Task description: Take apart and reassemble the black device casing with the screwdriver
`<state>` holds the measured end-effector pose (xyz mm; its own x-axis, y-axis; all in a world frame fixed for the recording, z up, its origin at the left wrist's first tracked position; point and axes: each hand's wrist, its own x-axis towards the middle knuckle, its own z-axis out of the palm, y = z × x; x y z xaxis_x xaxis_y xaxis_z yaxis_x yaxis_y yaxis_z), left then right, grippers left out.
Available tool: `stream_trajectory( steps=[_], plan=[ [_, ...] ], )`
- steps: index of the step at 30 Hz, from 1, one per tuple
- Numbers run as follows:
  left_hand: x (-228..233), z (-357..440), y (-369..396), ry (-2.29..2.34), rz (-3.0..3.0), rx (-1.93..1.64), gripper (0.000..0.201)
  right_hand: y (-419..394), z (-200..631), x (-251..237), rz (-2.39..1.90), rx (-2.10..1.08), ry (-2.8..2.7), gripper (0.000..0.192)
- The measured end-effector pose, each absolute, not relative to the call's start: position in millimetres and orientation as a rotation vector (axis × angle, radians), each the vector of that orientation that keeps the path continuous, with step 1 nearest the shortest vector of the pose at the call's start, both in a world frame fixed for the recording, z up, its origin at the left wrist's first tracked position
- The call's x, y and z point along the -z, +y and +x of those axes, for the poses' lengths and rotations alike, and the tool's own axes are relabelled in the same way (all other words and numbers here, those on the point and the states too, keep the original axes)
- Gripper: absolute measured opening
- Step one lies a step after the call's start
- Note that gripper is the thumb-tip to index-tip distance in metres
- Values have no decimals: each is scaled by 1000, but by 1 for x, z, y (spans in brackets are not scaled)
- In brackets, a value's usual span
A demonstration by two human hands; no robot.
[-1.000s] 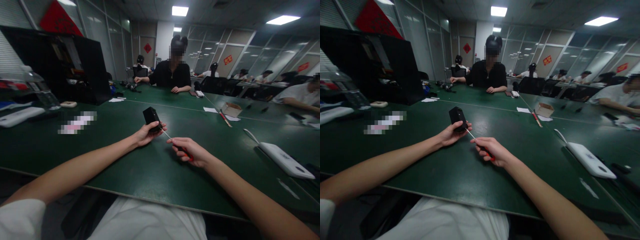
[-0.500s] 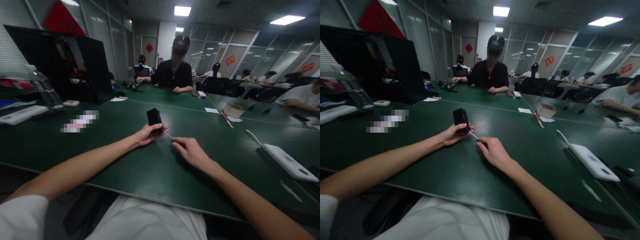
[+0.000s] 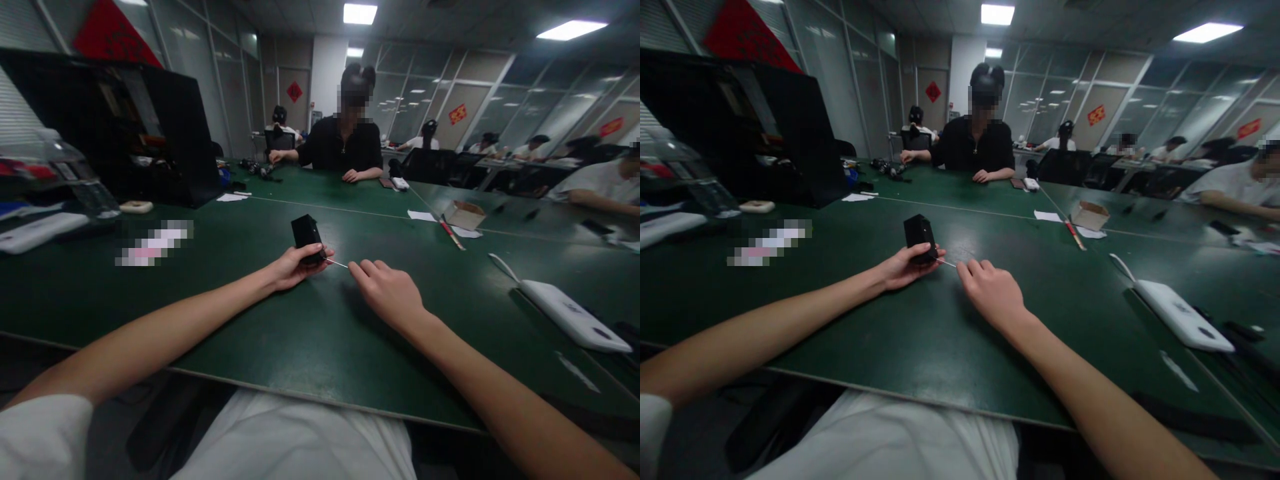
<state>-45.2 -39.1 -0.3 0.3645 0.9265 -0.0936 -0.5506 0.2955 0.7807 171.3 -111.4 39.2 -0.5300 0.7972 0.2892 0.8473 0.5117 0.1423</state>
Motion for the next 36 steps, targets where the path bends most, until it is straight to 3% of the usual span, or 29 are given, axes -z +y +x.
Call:
stream_trajectory(
  steps=[2, 7, 10, 12, 17, 21, 28, 32, 36],
  plan=[
    [1, -46, -38, 610, 734, -1061, 14, -112, 170, -40, -1395, 205, -2529, 32],
    [2, -46, -36, 591, 728, -1075, 14, -106, 160, -33, -1265, -1401, -1951, 31],
    [0, -47, -36, 574, 695, -1106, 12, -103, 158, -29, -1133, -1773, -1624, 32],
    [0, -47, -36, 562, 684, -1110, 11, -103, 158, -28, -1159, -1605, -1787, 34],
    [1, -43, -41, 594, 777, -1033, 18, -106, 161, -31, -1339, -375, -2408, 31],
    [2, -37, -48, 581, 859, -1029, 23, -110, 159, -35, -1392, 304, -2611, 33],
    [-1, -34, -49, 497, 764, -1098, 13, -108, 160, -37, -1327, 111, -2514, 32],
    [-3, -34, -51, 481, 703, -1123, 13, -108, 157, -35, -1254, -345, -2359, 24],
    [-5, -34, -54, 468, 682, -1114, 15, -108, 150, -30, -1193, -733, -2239, 34]
  ],
)
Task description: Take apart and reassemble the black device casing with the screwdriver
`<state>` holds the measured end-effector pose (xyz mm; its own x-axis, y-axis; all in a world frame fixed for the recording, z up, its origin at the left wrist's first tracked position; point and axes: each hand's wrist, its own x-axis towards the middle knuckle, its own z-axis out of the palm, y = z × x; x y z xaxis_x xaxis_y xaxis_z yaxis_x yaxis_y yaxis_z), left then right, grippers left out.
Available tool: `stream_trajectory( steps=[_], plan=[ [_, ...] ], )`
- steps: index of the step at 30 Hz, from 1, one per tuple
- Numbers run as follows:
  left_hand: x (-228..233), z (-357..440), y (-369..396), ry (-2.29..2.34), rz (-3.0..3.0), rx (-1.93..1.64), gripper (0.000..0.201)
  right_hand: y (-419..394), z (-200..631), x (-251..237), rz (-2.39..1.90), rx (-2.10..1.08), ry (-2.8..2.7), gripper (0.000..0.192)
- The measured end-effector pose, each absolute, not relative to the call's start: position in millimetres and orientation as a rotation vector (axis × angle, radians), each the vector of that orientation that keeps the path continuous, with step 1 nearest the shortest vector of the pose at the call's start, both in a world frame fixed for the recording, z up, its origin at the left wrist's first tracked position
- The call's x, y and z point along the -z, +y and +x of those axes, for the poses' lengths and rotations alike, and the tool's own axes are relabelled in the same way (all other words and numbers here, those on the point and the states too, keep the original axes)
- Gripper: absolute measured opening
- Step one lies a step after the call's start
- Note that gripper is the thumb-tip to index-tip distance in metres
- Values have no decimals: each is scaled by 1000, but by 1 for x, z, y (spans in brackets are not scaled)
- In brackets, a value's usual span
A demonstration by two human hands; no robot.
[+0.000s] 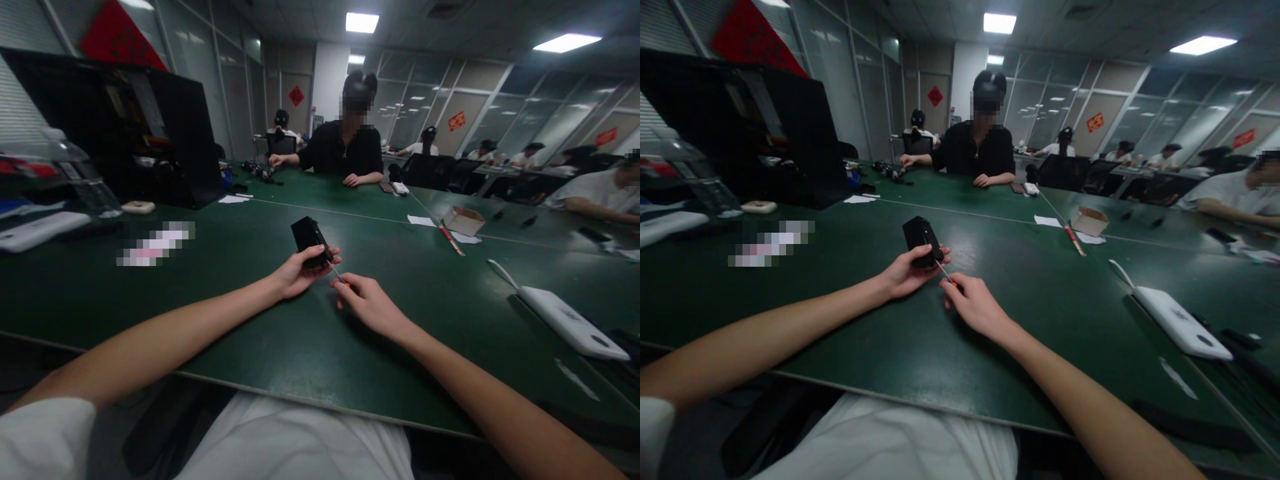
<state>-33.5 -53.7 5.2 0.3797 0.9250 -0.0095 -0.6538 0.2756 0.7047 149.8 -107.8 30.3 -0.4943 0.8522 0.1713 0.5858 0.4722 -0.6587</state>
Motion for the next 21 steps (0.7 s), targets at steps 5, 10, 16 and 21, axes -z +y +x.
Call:
stream_trajectory(
  steps=[5, 10, 16, 21],
  plan=[
    [-7, -35, -53, 460, 677, -1097, 14, -107, 155, -33, -1214, -670, -2267, 31],
    [-6, -36, -50, 446, 655, -1118, 14, -106, 159, -35, -1277, -440, -2264, 24],
    [-4, -32, -56, 419, 642, -1087, 18, -107, 140, -19, -1160, -1064, -1975, 35],
    [-3, -29, -59, 432, 662, -1054, 18, -104, 142, -17, -1114, -1050, -1947, 38]
  ],
)
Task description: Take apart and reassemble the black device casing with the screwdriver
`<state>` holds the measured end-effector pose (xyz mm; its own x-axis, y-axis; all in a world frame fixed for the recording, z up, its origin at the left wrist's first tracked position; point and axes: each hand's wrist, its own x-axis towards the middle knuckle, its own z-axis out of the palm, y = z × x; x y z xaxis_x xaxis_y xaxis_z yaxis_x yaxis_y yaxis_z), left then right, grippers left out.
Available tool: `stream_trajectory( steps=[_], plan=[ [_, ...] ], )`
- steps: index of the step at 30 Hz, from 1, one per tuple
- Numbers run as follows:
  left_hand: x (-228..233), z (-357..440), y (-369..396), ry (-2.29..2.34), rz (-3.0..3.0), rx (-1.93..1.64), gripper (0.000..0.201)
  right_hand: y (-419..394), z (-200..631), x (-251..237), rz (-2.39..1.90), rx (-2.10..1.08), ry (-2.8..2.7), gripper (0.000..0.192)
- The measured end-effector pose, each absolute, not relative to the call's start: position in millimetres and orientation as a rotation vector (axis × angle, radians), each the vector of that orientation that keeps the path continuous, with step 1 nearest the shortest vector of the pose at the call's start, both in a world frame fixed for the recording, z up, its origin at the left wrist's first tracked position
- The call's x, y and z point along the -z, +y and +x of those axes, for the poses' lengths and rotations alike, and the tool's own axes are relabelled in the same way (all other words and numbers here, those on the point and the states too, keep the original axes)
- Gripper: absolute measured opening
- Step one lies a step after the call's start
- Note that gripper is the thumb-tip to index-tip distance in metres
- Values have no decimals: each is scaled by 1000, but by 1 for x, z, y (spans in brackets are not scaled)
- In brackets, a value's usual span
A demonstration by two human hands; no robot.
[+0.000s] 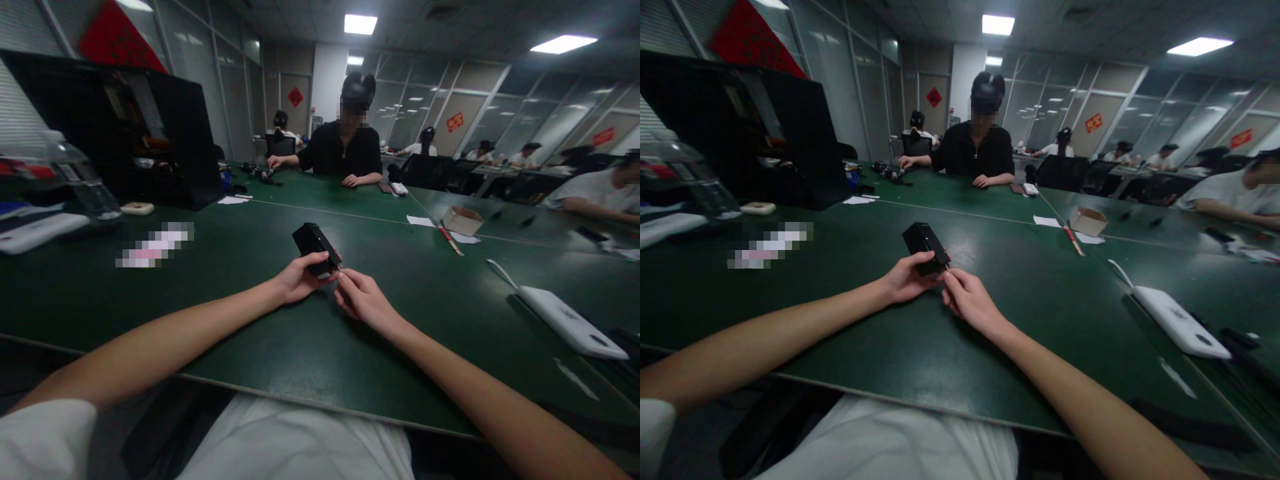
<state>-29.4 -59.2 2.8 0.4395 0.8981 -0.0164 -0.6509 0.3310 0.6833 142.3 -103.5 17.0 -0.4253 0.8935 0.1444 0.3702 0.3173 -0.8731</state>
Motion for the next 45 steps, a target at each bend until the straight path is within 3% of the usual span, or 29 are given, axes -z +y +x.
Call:
stream_trajectory(
  steps=[5, 8, 16, 20, 23, 29, 37, 45],
  plan=[
    [-1, -33, -57, 478, 633, -1045, 15, -101, 164, -29, -1341, -29, -2317, 29],
    [-1, -33, -57, 462, 627, -1035, 16, -103, 168, -33, -1403, 210, -2354, 33],
    [-6, -29, -67, 455, 714, -936, 27, -106, 161, -34, -1429, 197, -2389, 30],
    [-3, -31, -62, 468, 684, -942, 13, -103, 169, -33, -1394, 165, -2449, 29],
    [-4, -36, -55, 489, 641, -989, 17, -101, 173, -32, -1380, 187, -2477, 31],
    [-10, -44, -50, 497, 645, -952, 37, -104, 170, -38, -1387, 349, -2550, 31],
    [-7, -45, -50, 293, 739, -801, 43, -101, 180, -50, -1450, 523, -2620, 33],
    [-7, -39, -54, 375, 921, -876, 36, -103, 182, -54, -1624, 650, -2517, 31]
  ],
)
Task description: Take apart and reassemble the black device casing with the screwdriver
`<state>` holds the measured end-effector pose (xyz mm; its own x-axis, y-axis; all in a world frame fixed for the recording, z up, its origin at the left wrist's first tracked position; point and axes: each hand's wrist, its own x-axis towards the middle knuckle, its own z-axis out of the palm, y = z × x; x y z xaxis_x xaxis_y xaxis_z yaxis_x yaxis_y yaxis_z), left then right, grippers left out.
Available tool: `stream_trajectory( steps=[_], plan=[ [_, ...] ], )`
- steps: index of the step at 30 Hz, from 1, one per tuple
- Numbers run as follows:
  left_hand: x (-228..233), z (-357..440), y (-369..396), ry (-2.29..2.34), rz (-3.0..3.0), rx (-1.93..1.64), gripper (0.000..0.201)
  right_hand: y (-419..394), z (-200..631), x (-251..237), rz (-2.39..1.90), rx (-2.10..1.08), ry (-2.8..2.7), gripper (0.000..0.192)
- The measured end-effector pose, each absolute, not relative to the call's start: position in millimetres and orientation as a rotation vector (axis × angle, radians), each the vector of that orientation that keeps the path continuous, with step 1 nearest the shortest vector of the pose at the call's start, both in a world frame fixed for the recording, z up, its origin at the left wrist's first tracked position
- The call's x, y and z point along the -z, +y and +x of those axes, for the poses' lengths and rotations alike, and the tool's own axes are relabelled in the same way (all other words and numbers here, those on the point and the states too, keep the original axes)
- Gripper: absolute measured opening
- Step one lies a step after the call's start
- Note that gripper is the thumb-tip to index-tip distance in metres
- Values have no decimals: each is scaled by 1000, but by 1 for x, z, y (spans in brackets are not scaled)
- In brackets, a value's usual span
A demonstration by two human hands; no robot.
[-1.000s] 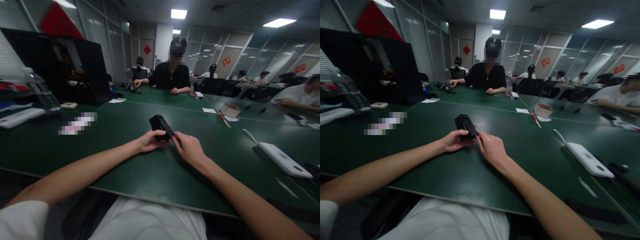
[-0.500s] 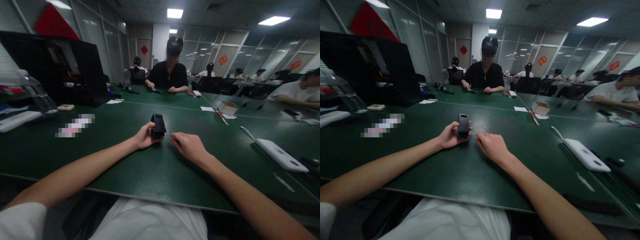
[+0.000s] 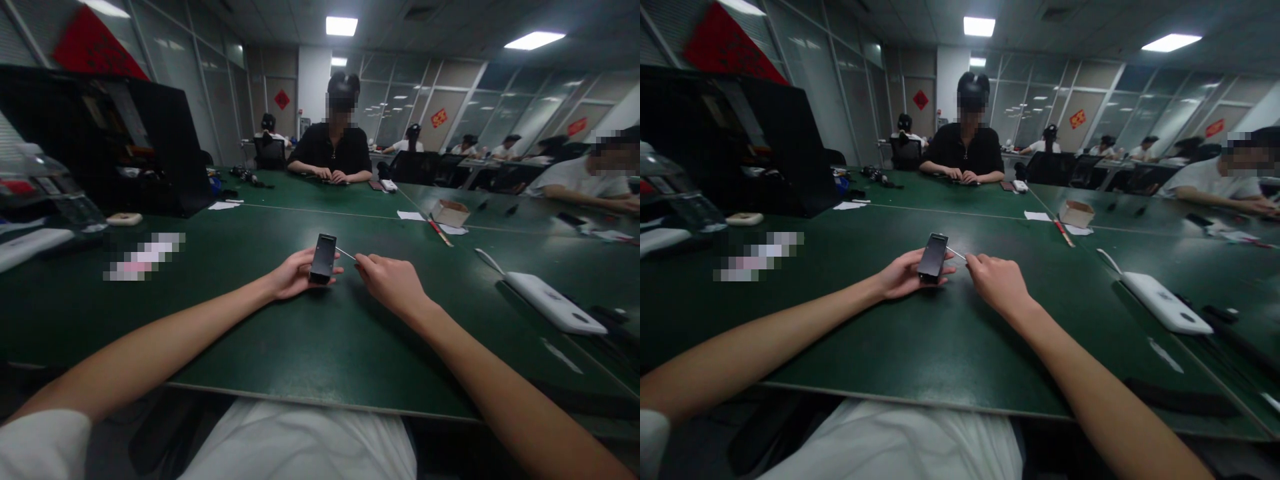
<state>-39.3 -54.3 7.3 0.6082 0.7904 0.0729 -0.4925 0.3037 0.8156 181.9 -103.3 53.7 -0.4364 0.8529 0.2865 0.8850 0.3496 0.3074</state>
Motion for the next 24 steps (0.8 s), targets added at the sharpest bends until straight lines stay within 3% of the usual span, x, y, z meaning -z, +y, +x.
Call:
stream_trajectory(
  steps=[3, 8, 18, 24],
  plan=[
    [-5, -35, -58, 425, 1011, -940, 49, -107, 178, -53, -1680, 632, -2489, 29],
    [-2, -29, -63, 483, 1083, -1059, 74, -112, 168, -47, -1722, 341, -2366, 30],
    [2, -27, -64, 466, 1110, -1056, 70, -97, 160, -27, -1352, -357, -2321, 29],
    [5, -26, -61, 490, 1160, -1175, 76, -95, 160, -25, -1352, -440, -2180, 27]
  ],
)
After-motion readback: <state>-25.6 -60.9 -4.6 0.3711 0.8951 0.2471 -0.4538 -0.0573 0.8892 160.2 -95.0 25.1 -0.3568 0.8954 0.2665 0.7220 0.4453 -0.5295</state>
